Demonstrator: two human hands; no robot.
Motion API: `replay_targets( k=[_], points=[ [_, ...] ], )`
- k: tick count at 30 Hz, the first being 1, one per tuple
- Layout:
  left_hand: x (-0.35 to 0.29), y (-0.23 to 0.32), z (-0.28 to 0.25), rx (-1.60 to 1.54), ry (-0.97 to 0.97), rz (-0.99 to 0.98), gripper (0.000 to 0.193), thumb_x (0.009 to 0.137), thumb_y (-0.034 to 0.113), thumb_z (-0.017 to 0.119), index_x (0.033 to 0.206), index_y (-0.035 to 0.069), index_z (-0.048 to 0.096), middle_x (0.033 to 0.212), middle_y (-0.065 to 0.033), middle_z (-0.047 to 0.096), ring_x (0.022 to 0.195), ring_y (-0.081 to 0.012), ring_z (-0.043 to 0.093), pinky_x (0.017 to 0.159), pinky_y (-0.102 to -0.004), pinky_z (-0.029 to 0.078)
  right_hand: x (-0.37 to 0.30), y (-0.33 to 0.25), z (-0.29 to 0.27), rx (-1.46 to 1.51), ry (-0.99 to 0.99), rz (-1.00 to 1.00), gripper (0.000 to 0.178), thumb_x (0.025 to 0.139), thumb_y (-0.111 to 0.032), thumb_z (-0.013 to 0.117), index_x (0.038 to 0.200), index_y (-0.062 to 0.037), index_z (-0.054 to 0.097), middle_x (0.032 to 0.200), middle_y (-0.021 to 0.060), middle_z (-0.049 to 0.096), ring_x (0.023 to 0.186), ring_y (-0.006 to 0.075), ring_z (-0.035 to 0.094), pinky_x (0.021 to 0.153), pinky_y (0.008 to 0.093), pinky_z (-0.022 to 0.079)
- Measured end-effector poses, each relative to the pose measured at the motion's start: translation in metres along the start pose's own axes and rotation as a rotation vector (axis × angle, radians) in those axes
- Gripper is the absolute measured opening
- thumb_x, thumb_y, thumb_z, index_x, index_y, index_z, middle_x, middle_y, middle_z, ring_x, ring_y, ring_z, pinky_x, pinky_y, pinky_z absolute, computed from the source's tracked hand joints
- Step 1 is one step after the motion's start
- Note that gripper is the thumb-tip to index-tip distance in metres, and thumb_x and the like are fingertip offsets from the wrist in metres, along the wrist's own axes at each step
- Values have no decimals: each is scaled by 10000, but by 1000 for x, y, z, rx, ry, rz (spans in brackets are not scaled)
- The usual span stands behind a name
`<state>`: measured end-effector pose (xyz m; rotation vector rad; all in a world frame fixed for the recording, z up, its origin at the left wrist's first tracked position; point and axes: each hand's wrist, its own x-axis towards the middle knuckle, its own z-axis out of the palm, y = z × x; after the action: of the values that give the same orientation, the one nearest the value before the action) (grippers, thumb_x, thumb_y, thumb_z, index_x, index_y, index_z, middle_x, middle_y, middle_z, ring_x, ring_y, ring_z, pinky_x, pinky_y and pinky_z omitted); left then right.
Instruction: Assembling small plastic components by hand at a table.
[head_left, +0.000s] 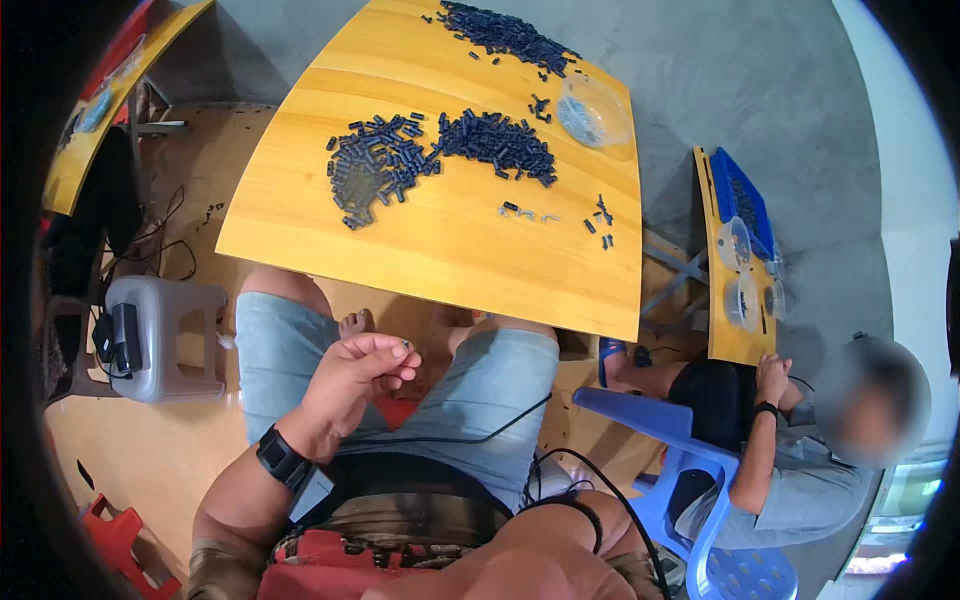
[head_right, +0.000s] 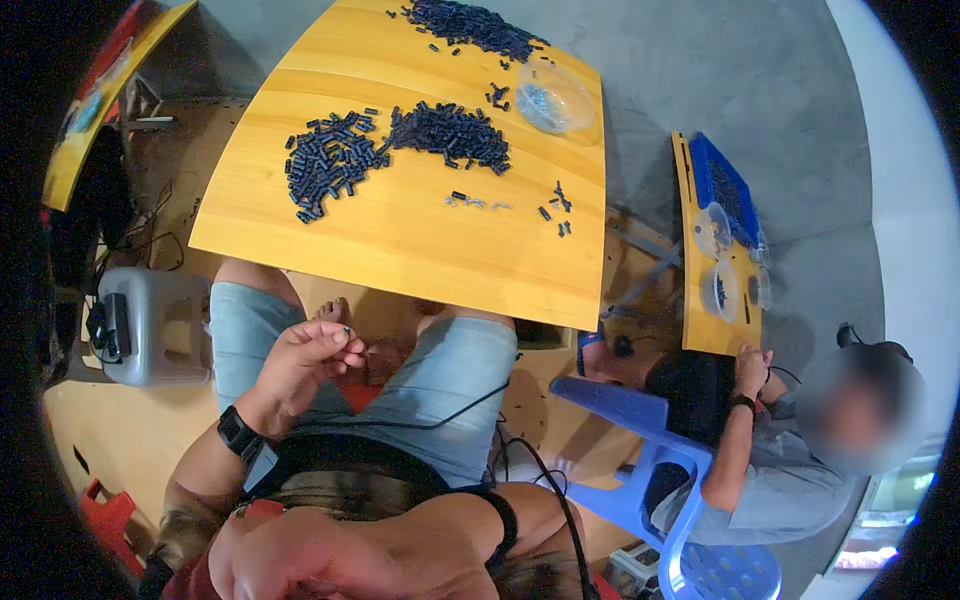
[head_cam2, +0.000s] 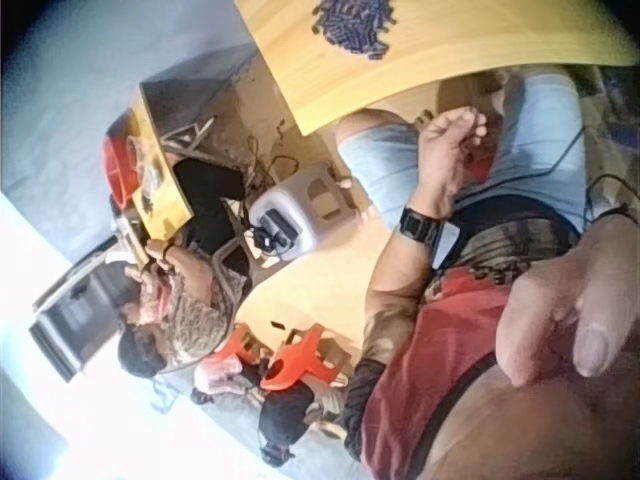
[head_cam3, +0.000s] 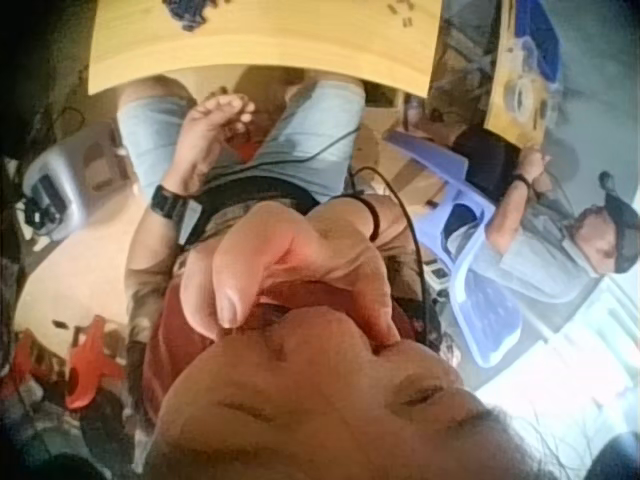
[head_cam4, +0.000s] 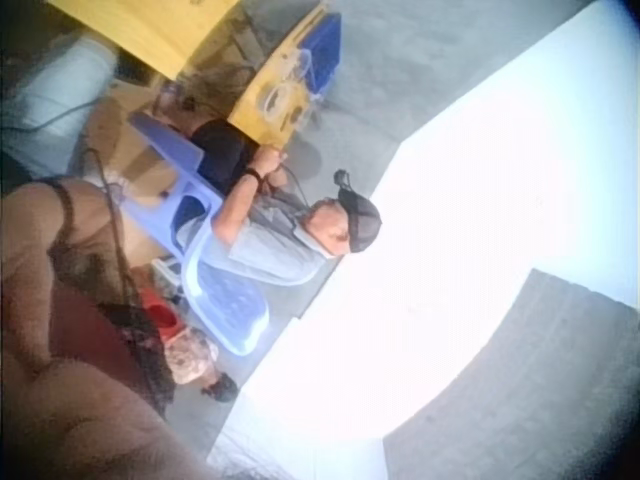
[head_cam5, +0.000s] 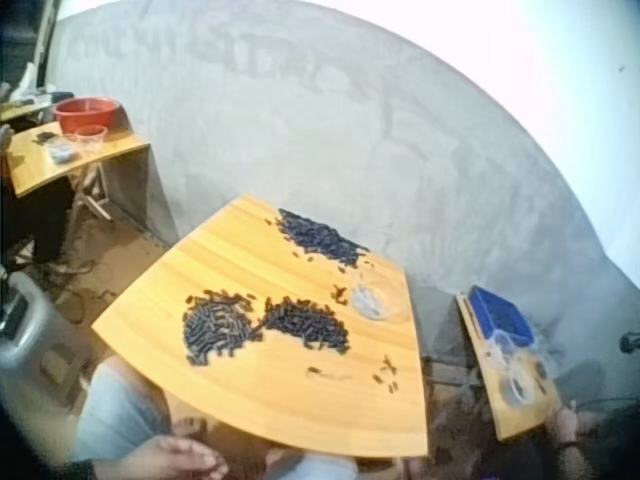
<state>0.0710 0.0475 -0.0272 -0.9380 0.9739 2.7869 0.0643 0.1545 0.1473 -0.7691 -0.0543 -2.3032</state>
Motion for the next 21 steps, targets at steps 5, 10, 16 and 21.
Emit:
replay_targets(
  k=[5,10,16,21],
  points=[
    [3,-1,-3,3,-4,0,124,890,133,626,960,36,658,899,-65,686,761,-97,628,678,-213,498,8,18,-34,130,-320,-208,803,808,-442,685,1335,72,365,1219,229,480,847,274,530,679,360,435],
    [0,0,-1,7,18,1,125,892,132,622,967,37,654,896,-62,685,756,-96,629,677,-207,499,15,0,-19,41,-221,-114,786,852,-425,637,1391,57,329,1228,242,507,809,271,545,645,360,455],
    [3,-1,6,47,-5,-12,131,895,141,619,970,40,652,897,-62,685,758,-93,630,680,-207,499,-18,63,-51,367,-659,-282,678,834,-421,665,1206,110,468,1055,202,563,784,239,589,573,296,472],
    [2,-3,-1,26,-14,2,116,895,139,611,946,42,650,894,-82,691,765,-142,668,663,-238,516,6,-3,-7,295,14,83,756,748,-436,750,1210,98,481,987,200,576,753,212,588,538,201,476]
  ],
)
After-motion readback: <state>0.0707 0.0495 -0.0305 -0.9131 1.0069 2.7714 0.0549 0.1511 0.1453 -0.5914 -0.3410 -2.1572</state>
